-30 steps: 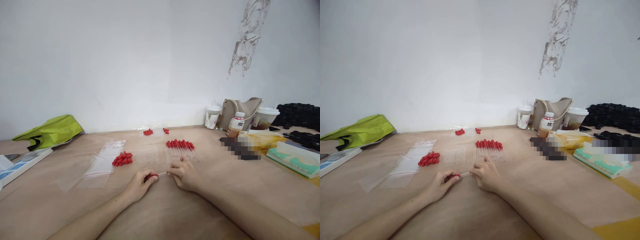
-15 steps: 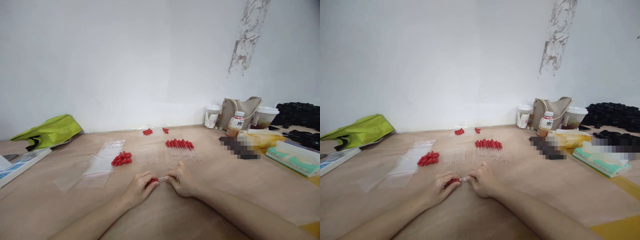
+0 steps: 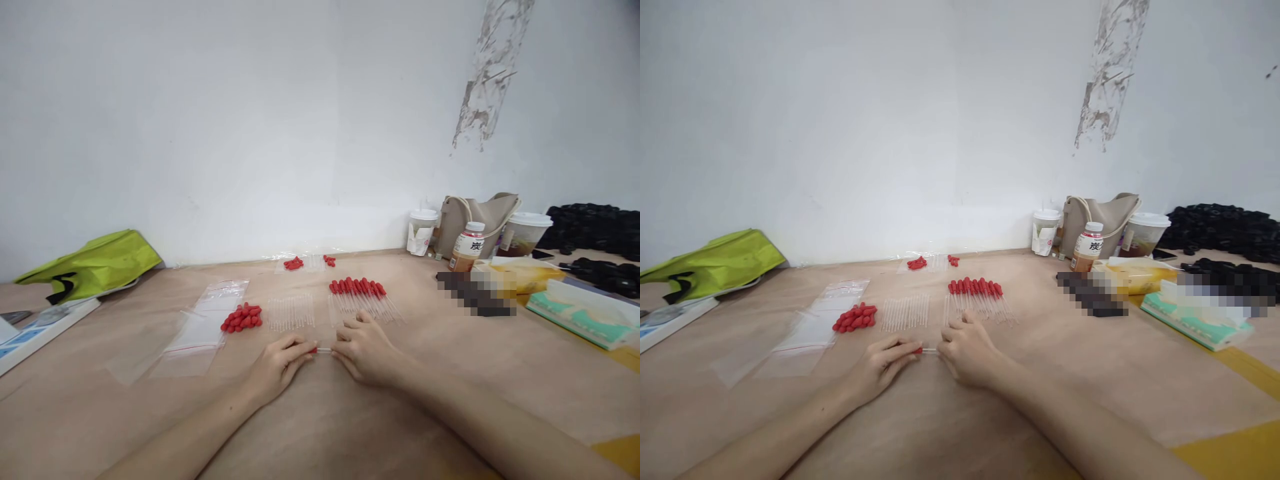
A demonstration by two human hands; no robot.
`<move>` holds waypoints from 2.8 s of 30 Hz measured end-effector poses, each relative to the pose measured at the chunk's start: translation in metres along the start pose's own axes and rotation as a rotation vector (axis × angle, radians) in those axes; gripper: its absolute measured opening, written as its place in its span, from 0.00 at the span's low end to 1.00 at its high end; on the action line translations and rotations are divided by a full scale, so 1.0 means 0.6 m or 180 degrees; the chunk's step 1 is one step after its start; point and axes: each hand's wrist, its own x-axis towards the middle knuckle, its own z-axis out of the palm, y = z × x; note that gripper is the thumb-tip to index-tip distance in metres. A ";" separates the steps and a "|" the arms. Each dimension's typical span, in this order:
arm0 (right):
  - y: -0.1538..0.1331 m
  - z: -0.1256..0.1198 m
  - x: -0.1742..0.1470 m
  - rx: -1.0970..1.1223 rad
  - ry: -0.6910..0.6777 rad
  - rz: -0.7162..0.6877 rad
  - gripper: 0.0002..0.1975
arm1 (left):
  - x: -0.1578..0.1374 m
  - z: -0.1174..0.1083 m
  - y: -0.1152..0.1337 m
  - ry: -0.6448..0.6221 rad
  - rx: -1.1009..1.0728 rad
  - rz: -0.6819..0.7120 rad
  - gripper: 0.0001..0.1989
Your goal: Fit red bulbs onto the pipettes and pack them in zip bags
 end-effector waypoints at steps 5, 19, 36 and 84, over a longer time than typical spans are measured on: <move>0.039 0.002 0.001 0.0490 0.0098 0.1292 0.12 | -0.004 -0.008 0.003 0.0209 0.0050 -0.0511 0.15; 0.113 0.072 0.098 0.0092 -0.0045 0.3134 0.15 | 0.001 -0.012 0.007 -0.0278 -0.0026 -0.0387 0.11; 0.083 0.074 0.090 0.0157 0.0039 0.2670 0.14 | 0.004 -0.012 0.008 -0.0285 -0.0024 -0.0325 0.09; 0.073 0.026 -0.029 0.0231 0.0420 0.2132 0.12 | 0.034 -0.101 -0.047 0.0851 0.1046 -0.0816 0.07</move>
